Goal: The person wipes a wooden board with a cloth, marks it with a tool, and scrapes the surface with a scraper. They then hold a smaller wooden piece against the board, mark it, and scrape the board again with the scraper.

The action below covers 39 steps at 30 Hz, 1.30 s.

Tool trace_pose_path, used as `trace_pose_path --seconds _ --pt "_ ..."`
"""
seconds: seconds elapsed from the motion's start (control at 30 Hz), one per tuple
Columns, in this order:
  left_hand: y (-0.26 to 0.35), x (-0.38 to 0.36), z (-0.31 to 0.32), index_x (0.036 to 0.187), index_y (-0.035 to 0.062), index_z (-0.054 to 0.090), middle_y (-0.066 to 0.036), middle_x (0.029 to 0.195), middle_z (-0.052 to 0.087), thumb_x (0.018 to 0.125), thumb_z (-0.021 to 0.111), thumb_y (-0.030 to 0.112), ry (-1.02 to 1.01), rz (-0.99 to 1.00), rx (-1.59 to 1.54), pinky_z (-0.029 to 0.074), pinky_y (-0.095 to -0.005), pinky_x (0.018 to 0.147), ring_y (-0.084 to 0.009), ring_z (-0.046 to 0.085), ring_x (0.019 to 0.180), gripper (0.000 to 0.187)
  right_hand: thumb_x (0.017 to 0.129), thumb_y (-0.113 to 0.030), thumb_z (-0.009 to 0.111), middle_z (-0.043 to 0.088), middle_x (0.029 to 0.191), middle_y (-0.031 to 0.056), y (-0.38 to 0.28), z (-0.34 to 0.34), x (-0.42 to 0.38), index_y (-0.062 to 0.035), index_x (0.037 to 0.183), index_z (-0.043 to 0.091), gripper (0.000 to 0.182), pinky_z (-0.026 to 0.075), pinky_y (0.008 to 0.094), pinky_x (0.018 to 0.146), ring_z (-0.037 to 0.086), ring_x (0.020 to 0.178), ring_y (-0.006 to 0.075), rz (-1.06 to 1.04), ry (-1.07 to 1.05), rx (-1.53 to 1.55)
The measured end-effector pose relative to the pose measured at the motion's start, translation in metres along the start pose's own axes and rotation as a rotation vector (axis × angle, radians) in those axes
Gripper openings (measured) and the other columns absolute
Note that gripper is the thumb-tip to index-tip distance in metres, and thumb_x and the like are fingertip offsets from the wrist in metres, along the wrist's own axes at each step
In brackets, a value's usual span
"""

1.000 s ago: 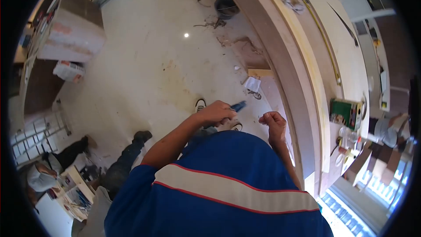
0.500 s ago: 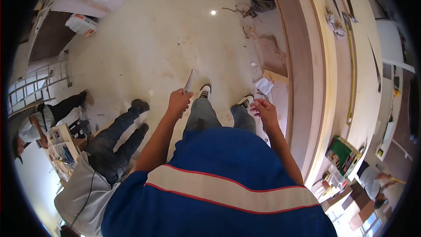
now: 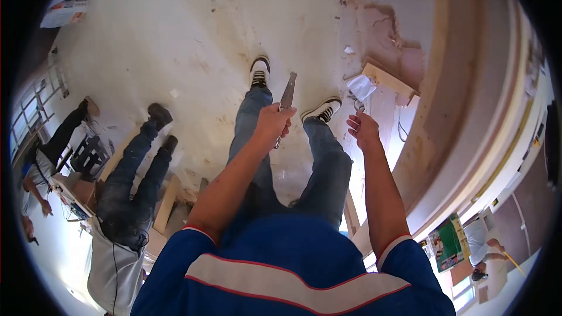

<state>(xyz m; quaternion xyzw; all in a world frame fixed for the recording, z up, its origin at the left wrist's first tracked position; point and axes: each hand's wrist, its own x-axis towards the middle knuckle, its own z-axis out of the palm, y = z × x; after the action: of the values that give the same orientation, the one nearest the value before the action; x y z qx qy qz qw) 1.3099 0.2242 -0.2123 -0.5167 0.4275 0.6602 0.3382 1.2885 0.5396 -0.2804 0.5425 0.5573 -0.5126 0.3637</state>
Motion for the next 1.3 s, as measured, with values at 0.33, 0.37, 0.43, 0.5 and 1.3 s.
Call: trace_pose_path --seconds 0.33,0.37,0.43,0.5,1.3 --pt "-0.051 0.136 -0.004 0.088 0.0074 0.063 0.000 0.065 0.056 0.093 0.072 0.023 0.133 -0.187 0.024 0.041 -0.0269 0.046 -0.0102 0.051 0.049 0.019 0.100 -0.034 0.065 0.066 0.113 0.0087 0.006 0.011 0.203 -0.0094 0.122 0.058 0.034 0.051 0.0433 0.084 0.066 0.103 0.0252 0.075 0.054 0.032" --pt "-0.052 0.142 0.002 0.089 0.0067 0.063 0.000 0.065 0.056 0.093 0.072 0.023 0.102 -0.171 -0.002 0.041 -0.0265 0.046 -0.0100 0.051 0.049 0.019 0.101 -0.034 0.065 0.066 0.113 0.0087 0.008 0.010 0.219 -0.0094 0.122 0.058 0.034 0.051 0.0433 0.084 0.066 0.102 0.0251 0.075 0.058 0.036" --pt "-0.047 0.150 0.013 0.091 0.0053 0.065 0.000 0.065 0.056 0.094 0.072 0.024 0.045 -0.141 -0.053 0.041 -0.0259 0.047 -0.0094 0.051 0.050 0.020 0.102 -0.034 0.064 0.066 0.112 0.0084 0.009 0.009 0.247 -0.0099 0.123 0.057 0.032 0.051 0.0433 0.083 0.066 0.101 0.0245 0.082 0.080 0.041" --pt "-0.043 0.151 0.022 0.095 0.0035 0.066 0.000 0.066 0.056 0.094 0.071 0.024 -0.017 -0.109 0.020 0.041 -0.0255 0.048 -0.0088 0.051 0.051 0.021 0.099 -0.035 0.066 0.068 0.111 0.0078 0.010 0.005 0.271 -0.0105 0.123 0.058 0.036 0.052 0.0426 0.080 0.068 0.099 0.0245 0.083 0.100 0.090" --pt "-0.012 0.147 0.032 0.115 -0.0053 0.064 -0.004 0.073 0.060 0.094 0.067 0.009 -0.045 -0.274 0.057 0.047 -0.0269 0.057 -0.0113 0.056 0.059 0.026 0.095 -0.045 0.069 0.045 0.150 0.0165 -0.049 -0.060 0.455 -0.0189 0.155 0.036 0.074 0.039 0.0592 0.110 0.048 0.134 0.0374 0.054 0.288 0.485"
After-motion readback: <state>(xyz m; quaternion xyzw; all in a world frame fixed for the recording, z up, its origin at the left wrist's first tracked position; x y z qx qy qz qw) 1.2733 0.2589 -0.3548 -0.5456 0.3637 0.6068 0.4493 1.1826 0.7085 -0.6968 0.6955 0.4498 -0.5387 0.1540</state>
